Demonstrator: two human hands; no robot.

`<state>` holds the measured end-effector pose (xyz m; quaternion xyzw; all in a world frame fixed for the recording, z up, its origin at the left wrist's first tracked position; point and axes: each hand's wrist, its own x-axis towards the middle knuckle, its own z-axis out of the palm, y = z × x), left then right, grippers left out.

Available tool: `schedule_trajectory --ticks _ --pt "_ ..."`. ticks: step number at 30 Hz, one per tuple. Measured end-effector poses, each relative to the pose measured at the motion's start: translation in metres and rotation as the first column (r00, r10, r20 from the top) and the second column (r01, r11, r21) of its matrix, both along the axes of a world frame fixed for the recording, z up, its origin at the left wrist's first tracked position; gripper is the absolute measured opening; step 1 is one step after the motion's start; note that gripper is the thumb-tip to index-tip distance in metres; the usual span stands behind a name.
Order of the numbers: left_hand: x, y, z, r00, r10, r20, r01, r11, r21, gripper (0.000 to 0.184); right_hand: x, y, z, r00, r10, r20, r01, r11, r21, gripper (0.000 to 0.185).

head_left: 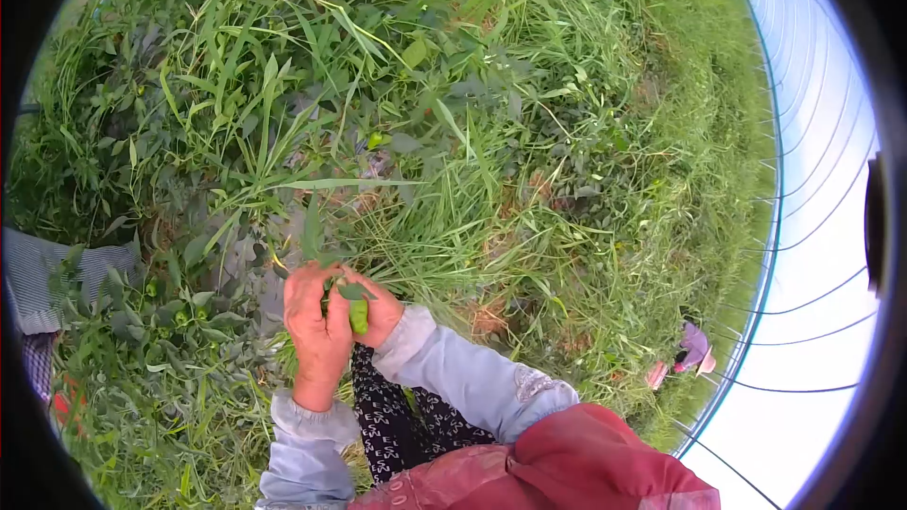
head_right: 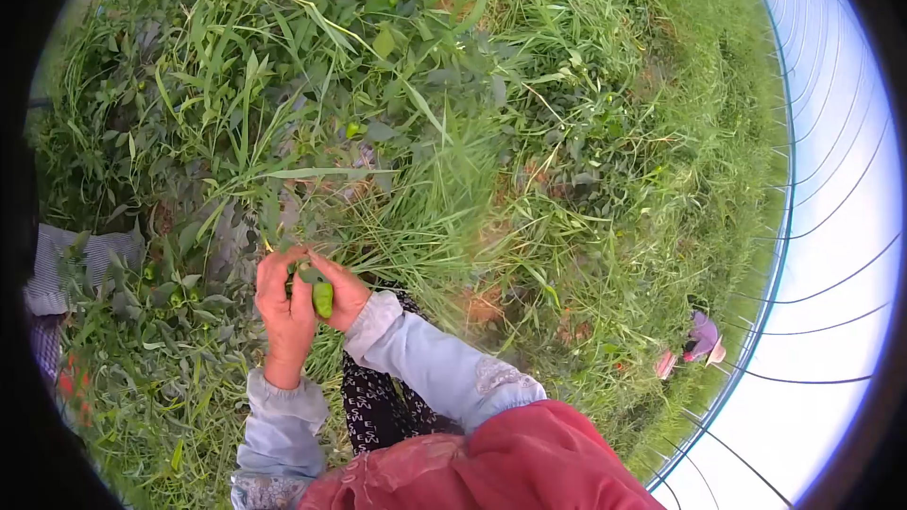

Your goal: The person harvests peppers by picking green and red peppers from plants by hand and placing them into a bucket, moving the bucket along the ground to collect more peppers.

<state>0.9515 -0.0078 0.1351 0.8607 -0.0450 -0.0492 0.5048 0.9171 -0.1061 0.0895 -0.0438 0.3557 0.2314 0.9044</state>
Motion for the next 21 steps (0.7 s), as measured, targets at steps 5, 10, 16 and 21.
schedule_trajectory --ticks 5,10,16,21 --pt "-0.031 0.017 0.031 0.993 -0.104 0.048 0.083 0.940 0.332 0.024 -0.023 0.025 0.021 0.998 -0.011 -0.054 0.015 0.996 0.090 0.029" --pt "-0.047 0.027 0.056 0.986 -0.166 -0.030 0.154 0.811 0.565 0.034 -0.032 0.019 0.055 0.994 0.094 -0.056 -0.085 0.986 0.147 0.031" --pt "-0.057 0.027 0.065 0.964 -0.194 -0.181 0.264 0.750 0.607 0.046 -0.043 0.007 0.054 0.992 0.126 0.001 -0.126 0.989 0.073 0.028" --pt "-0.040 0.018 0.046 0.949 -0.172 -0.265 0.246 0.928 0.279 0.042 -0.033 -0.020 0.031 0.967 0.253 0.018 -0.253 0.967 0.010 0.026"
